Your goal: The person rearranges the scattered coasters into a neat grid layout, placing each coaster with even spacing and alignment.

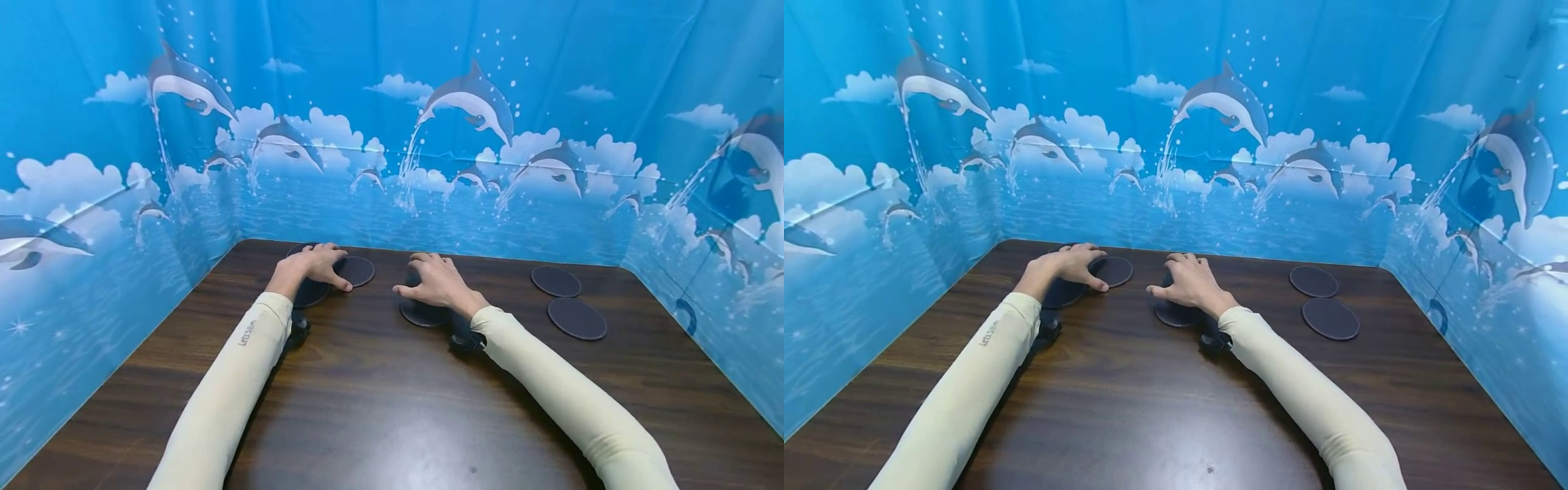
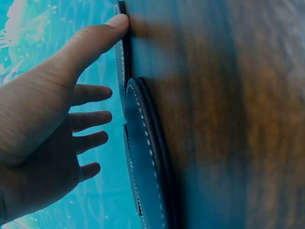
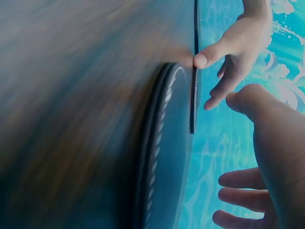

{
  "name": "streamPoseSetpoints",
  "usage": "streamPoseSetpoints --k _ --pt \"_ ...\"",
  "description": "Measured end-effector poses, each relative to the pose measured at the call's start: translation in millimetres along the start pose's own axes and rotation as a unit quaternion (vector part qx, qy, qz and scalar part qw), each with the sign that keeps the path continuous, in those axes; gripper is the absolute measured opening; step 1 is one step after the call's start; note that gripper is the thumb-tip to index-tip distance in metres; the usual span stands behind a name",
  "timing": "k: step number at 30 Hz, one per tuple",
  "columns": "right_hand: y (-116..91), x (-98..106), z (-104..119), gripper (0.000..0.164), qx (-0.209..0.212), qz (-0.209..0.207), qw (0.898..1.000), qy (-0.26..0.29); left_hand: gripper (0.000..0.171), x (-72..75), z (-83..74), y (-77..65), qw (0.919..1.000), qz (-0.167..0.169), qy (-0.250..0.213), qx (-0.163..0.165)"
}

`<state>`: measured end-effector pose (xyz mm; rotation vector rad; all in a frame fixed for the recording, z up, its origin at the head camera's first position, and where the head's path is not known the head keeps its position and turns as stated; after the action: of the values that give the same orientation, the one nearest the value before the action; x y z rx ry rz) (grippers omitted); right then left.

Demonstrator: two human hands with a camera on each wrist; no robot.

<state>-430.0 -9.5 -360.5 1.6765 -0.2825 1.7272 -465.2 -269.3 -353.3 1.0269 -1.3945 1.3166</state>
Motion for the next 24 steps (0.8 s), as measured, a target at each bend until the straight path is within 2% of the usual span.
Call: streamPoseSetpoints --k 7,14,20,24 --pt "18.9 -7.3 10.1 0.086 -0.015 0.033 0.999 -0.001 0.095 0.0 1.5 -1.7 1.0 -0.007 -0.001 0.004" --pt "36.7 -26.5 26.1 0.091 -0.007 0.079 0.996 0.028 0.097 -12.9 7.7 -9.7 0.9997 0.017 -0.011 0.014" --pt "45.7 -26.7 25.1 0.088 -0.019 0.074 0.997 0.024 0.096 -4.1 6.3 -7.4 0.9997 0.002 -0.017 0.016" --pt "49.8 -29.0 20.2 0.088 -0.032 0.08 0.996 0.03 0.101 -1.3 6.7 -2.6 0.9996 0.011 -0.01 0.024"
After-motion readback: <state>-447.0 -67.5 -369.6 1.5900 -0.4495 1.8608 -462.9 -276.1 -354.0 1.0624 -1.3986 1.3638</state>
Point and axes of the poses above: each hand's wrist, its own y-axis towards the middle knuckle, its own x-axis out of the back of the hand, z = x × y, the point moved 5 cm from there along y, towards the middle knuckle, and after that the axes turned 14 degrees about x, right-handed, at the moved point
